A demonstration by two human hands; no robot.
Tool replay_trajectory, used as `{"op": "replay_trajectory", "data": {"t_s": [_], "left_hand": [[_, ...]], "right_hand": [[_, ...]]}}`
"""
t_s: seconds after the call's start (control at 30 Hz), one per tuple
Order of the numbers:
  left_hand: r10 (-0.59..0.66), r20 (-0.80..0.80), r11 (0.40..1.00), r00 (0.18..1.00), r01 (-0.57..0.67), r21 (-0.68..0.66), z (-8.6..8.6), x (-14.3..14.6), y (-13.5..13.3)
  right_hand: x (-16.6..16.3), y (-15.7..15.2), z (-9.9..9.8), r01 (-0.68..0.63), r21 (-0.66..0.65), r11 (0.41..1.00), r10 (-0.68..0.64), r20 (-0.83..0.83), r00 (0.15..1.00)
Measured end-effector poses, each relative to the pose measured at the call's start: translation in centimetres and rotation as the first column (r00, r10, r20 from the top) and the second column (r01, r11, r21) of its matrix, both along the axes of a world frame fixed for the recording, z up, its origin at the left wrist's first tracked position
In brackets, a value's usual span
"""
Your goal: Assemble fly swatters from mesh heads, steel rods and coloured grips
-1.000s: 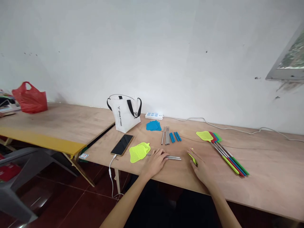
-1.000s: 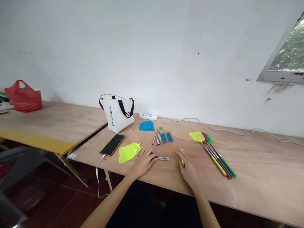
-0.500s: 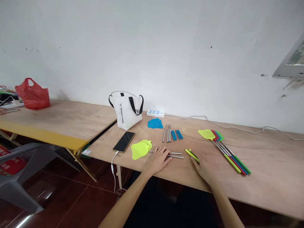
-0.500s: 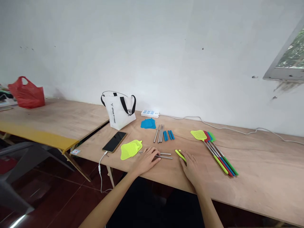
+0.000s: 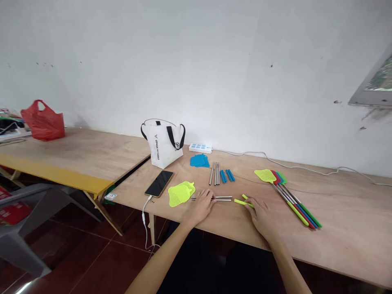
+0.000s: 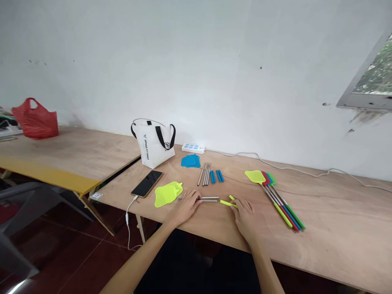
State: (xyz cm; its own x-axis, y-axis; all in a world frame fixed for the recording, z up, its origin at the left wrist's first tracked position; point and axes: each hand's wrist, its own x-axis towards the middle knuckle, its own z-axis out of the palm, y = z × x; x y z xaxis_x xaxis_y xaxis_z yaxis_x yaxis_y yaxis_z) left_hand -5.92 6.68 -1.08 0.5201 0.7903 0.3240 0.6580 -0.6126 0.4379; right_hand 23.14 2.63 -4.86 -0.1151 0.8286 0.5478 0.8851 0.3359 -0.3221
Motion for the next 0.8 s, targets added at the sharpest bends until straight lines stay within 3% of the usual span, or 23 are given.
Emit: {"op": "replay_trajectory", "data": {"t_s": [0.2,0.47,0.8], "left_hand": [[-0.026,-0.001,1.000,1.000,0.026,0.016,-0.8,0.1,0.5],[-0.076,0.010,0.997,0.997,0.076,0.024,-0.3,0.1,0.1],[-0.224,0.176,0.966,0.959,0.241,-0.088,0.5,0.1,-0.6]], "right_hand": [[-0.6,-0.1,0.1,-0.030,0.055,0.998,0.025,0.078,0.997],[-1.3,-0.4,0.4,-0.033,0.115,0.993,0.018,0.130,0.991],[-4.0,-1.1,2.2,-0.200,0.062,0.978,0.191,0.122,0.974]]}}
